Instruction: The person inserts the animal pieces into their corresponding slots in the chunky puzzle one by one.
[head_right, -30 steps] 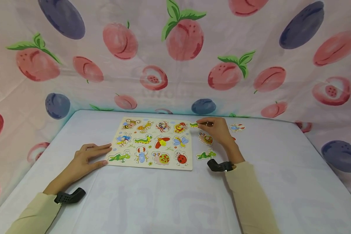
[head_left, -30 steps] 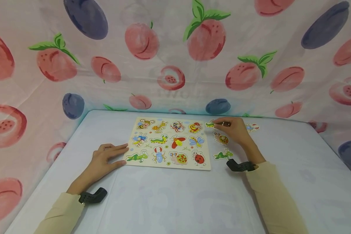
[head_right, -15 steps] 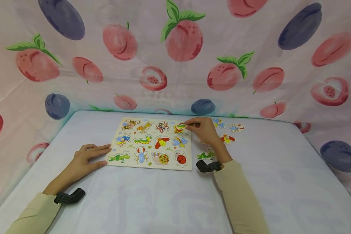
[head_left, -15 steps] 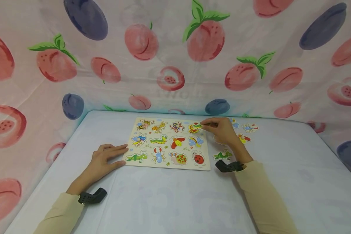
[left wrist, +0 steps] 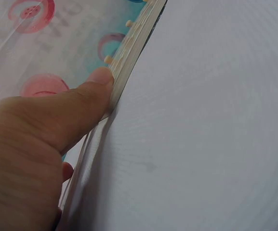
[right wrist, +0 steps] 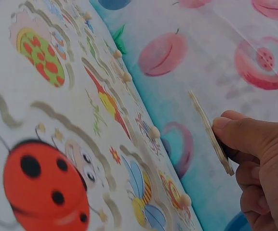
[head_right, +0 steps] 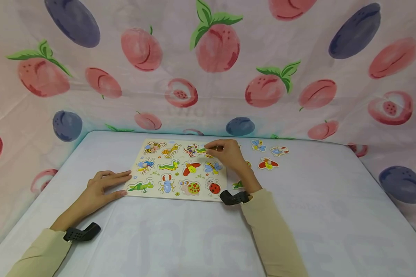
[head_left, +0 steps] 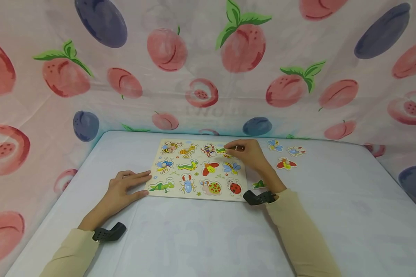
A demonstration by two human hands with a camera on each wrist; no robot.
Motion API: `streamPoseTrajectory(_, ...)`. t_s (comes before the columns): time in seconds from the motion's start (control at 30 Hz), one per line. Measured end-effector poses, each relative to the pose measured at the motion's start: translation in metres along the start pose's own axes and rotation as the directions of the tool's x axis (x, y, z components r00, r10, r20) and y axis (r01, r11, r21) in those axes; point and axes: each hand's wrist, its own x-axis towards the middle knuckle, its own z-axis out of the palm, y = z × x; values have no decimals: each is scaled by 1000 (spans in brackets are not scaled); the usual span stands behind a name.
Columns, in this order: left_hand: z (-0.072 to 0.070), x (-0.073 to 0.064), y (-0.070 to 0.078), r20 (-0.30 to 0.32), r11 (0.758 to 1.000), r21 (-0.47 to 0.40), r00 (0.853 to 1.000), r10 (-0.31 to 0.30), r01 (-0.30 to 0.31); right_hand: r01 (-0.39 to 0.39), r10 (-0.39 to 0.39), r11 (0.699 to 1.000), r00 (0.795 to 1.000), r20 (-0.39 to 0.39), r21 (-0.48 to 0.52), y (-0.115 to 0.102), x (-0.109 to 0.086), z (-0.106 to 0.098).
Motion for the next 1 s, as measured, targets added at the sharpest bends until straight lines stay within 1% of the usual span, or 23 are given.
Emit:
streamPoseTrajectory(0.23, 0, 0, -1, -3, 1000, -1, 1000, 0, 0, 37, -37, 999, 999, 5, 5, -9, 5, 16)
streamPoseTrajectory(0.5, 0, 0, 0, 0, 1000, 1, 1000, -5, 5, 21, -24, 998, 999, 42, 62, -20, 9, 32)
streamPoseTrajectory(0.6, 0, 0, -1, -2, 1000, -2, 1000, -4, 4, 35, -39, 996, 998, 44, 77, -22, 10, 40)
streamPoseTrajectory(0.7, 0, 0, -1, -4, 1000, -6, 1000, -2, 2, 30, -36, 995, 998, 61, 97, -24, 10, 48)
streamPoseTrajectory(0.87, 1, -1, -2, -5, 1000, -16, 1000, 5, -5, -26, 14, 992, 995, 99, 119, -27, 8, 60)
streamPoseTrajectory(0.93, 1, -1, -3, -6, 1000, -17, 1000, 8, -8, -26, 13, 992, 995, 101, 120, -29, 8, 64)
streamPoseTrajectory(1.0, 1, -1, -2, -8, 1000, -14, 1000, 9, -9, -7, -4, 993, 995, 97, 118, -32, 8, 67)
